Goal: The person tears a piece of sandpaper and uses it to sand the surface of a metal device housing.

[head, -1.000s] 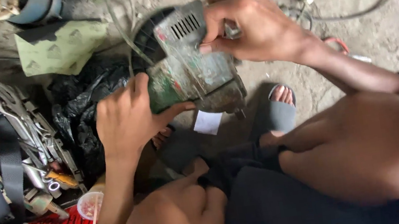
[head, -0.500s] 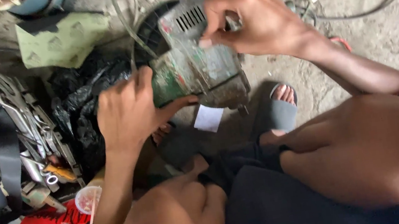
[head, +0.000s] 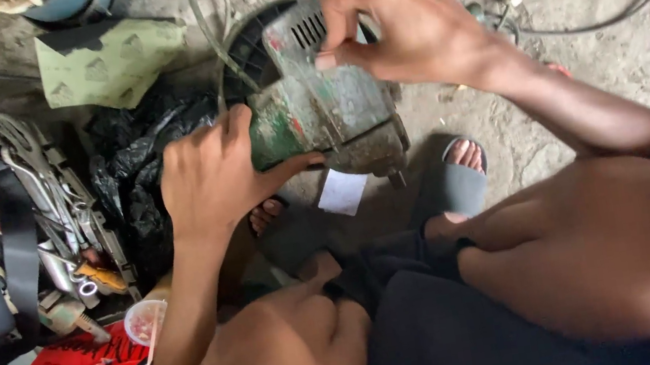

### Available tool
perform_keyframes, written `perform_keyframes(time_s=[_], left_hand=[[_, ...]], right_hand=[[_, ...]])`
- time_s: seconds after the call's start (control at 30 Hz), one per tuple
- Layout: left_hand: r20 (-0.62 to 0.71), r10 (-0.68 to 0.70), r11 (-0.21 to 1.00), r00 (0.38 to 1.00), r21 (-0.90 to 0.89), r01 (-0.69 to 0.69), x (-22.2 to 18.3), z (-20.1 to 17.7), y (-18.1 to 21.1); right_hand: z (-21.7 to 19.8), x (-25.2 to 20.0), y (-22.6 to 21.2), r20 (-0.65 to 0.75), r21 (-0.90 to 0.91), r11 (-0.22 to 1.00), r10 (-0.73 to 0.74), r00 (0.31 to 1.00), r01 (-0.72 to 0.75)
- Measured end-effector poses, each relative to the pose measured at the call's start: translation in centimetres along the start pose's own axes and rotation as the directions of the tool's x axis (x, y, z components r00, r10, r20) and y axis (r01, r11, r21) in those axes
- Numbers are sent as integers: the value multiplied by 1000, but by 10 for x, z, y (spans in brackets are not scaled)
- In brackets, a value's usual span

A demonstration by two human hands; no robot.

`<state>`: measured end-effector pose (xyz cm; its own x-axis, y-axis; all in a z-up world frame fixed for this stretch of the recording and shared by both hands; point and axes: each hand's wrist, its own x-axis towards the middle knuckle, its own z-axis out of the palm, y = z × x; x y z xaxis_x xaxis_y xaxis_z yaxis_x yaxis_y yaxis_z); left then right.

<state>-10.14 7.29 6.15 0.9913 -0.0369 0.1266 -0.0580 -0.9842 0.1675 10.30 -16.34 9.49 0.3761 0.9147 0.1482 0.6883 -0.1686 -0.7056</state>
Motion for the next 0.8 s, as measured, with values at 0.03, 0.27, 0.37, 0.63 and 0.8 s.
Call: perform_keyframes(time_s=[0.03, 0.27, 0.37, 0.63, 0.8], left_hand=[[0, 3, 1000, 1000, 7, -3, 1, -3, -1], [-21, -9, 1000, 1000, 4, 9, -3, 0, 3], [-27, -27, 1000, 999, 1, 27, -1, 5, -4], [-36, -18, 999, 999, -40, 17, -1, 5, 1], [28, -41, 999, 999, -27, 42, -2, 7, 3]], right_hand=[[-3, 4, 2, -27, -73, 997, -35, 999, 32], [0, -2, 1, -34, -35, 998, -45, 998, 43], [0, -1, -11, 112, -82, 995, -46, 993, 55], [5, -12, -22, 143, -160, 984, 99, 985, -75], [-1, -10, -6, 19, -113, 992, -51, 999, 53]])
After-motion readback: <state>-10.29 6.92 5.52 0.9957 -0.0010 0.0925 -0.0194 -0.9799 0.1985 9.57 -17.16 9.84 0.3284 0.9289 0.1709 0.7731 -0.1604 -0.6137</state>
